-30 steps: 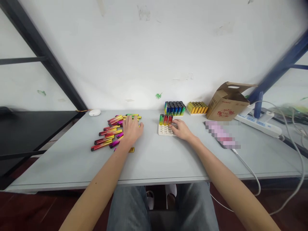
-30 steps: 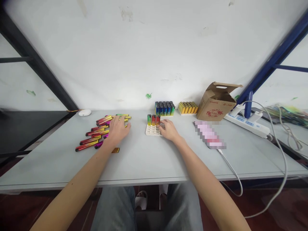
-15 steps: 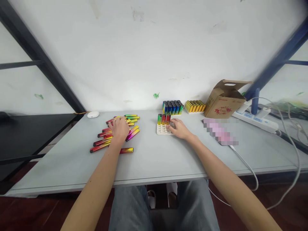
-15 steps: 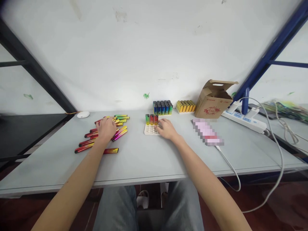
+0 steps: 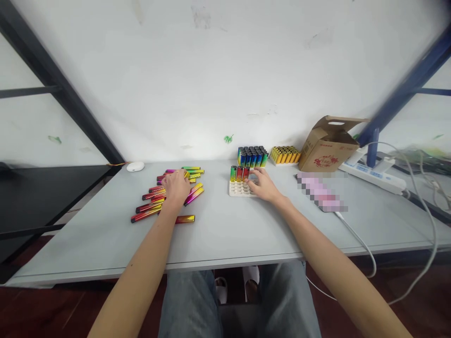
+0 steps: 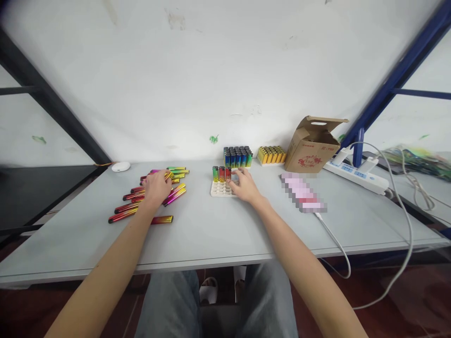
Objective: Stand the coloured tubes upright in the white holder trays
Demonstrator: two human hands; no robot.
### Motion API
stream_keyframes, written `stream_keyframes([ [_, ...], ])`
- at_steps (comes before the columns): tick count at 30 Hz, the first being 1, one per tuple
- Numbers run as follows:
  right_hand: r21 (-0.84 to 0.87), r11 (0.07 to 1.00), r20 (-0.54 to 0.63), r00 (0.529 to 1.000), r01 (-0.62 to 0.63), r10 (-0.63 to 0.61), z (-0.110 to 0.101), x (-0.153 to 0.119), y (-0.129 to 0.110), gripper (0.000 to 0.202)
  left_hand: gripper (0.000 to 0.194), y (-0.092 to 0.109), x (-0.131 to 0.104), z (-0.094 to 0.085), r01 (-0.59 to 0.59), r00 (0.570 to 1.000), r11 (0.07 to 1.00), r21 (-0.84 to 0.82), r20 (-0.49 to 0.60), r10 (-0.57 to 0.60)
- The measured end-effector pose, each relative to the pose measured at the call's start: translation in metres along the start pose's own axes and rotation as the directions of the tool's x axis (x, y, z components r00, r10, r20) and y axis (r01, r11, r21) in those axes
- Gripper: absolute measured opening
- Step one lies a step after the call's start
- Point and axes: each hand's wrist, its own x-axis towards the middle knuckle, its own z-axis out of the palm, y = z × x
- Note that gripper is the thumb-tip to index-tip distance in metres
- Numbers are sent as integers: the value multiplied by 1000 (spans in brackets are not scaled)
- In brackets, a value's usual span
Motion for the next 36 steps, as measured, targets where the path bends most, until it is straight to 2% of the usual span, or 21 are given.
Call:
stream_keyframes([
  [5,11,1000,-6,1000,17,-17,-1,0,-3,41,42,-1,1,-2,-59,998,995,-83,-18,57],
  [14,40,999,-34,999,21,-19,-1,0,-4,37,26,-1,2,-1,-85,996,989,-122,-12,84],
  [17,56,998,-29,999,17,-15,-1,0,-3,37,29,1,0,-3,-89,996,988,-124,-5,89],
  [24,42,999,-29,999,29,-28,-2,0,-4,34,44,-1,1,-2,-51,998,978,-203,-34,45],
  [32,30,999,-24,999,40,-39,-1,0,-3,31,35,-6,4,-3,68,997,968,-242,-5,-71],
  [36,23,998,-20,998,59,-59,-1,0,-3,31,38,-7,6,-3,95,995,964,-248,7,-96],
])
